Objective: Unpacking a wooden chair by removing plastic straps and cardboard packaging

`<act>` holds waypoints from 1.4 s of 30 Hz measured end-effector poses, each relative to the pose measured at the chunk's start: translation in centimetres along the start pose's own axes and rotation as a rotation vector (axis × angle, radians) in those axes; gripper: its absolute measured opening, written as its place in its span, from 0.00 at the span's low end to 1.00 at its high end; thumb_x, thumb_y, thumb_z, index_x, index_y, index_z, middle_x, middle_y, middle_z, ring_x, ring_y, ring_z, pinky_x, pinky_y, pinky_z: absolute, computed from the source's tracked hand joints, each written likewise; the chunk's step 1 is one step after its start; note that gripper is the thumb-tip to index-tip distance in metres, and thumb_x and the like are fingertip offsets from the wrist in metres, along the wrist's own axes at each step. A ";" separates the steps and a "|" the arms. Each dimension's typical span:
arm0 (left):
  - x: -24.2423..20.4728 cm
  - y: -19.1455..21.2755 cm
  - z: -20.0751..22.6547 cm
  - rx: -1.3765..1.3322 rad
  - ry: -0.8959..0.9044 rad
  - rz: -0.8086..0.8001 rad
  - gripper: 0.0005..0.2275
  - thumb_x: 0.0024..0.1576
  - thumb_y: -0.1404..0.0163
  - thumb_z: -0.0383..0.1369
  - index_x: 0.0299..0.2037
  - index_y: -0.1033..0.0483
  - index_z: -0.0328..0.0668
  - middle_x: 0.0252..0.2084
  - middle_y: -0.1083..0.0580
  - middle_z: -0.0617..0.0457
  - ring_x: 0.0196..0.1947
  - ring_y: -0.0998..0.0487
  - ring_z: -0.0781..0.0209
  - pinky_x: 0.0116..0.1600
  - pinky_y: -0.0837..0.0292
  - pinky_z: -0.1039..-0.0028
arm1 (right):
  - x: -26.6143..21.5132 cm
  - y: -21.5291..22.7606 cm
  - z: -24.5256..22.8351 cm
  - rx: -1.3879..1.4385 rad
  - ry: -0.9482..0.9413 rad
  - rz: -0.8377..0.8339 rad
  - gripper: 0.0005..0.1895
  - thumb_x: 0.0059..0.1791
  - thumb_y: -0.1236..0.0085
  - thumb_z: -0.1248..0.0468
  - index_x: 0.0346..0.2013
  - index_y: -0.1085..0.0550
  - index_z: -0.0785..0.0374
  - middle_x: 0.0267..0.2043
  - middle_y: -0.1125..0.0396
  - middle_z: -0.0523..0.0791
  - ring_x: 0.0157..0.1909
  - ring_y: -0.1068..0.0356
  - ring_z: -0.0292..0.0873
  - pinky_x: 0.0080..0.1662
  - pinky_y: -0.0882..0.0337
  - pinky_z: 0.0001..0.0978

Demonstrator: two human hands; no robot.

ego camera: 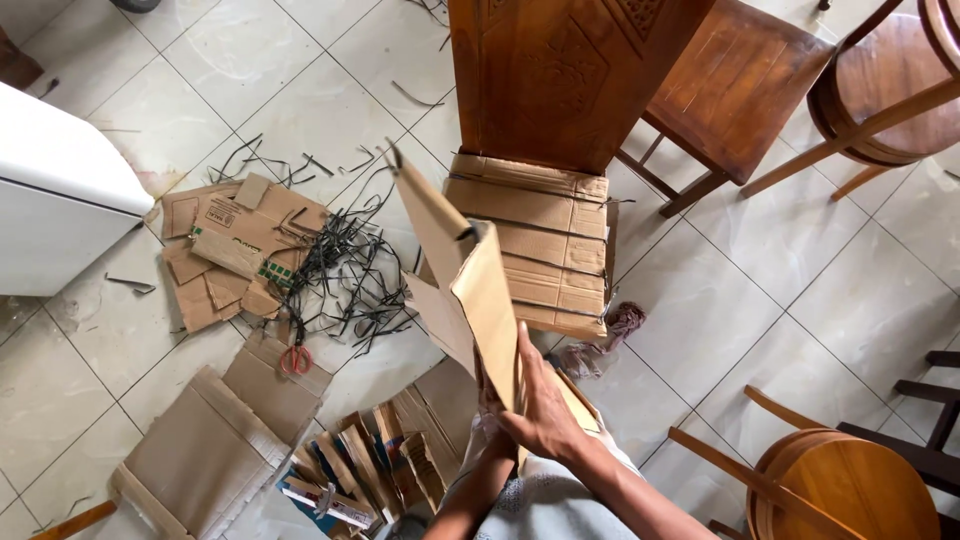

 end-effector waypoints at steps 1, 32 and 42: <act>-0.1 0.4 -0.1 -0.002 -0.003 -0.001 0.36 0.62 0.49 0.44 0.76 0.55 0.43 0.78 0.49 0.38 0.75 0.42 0.40 0.75 0.39 0.54 | 0.0 0.5 -0.4 -0.002 0.002 0.003 0.60 0.43 0.50 0.39 0.77 0.66 0.62 0.78 0.56 0.63 0.73 0.47 0.67 0.65 0.41 0.65; 14.5 10.4 -0.4 0.075 0.327 0.173 0.37 0.63 0.76 0.55 0.76 0.61 0.35 0.79 0.53 0.38 0.78 0.52 0.43 0.77 0.57 0.60 | -20.6 25.4 14.6 0.742 0.146 0.357 0.21 0.48 0.52 0.77 0.55 0.23 0.71 0.56 0.27 0.56 0.53 0.25 0.51 0.58 0.25 0.34; 12.3 -2.4 2.7 -0.353 0.346 -0.166 0.23 0.62 0.59 0.57 0.50 0.32 0.44 0.48 0.25 0.44 0.55 0.25 0.43 0.65 0.34 0.39 | -32.4 31.8 24.8 0.862 -0.061 0.831 0.08 0.51 0.45 0.73 0.42 0.20 0.68 0.41 0.24 0.48 0.37 0.25 0.43 0.48 0.22 0.33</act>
Point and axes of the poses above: each hand's wrist, its own x-axis towards the middle knuckle, its own y-axis out of the back of the hand, z = x × y, the point moved 10 cm from there along x, towards the middle knuckle
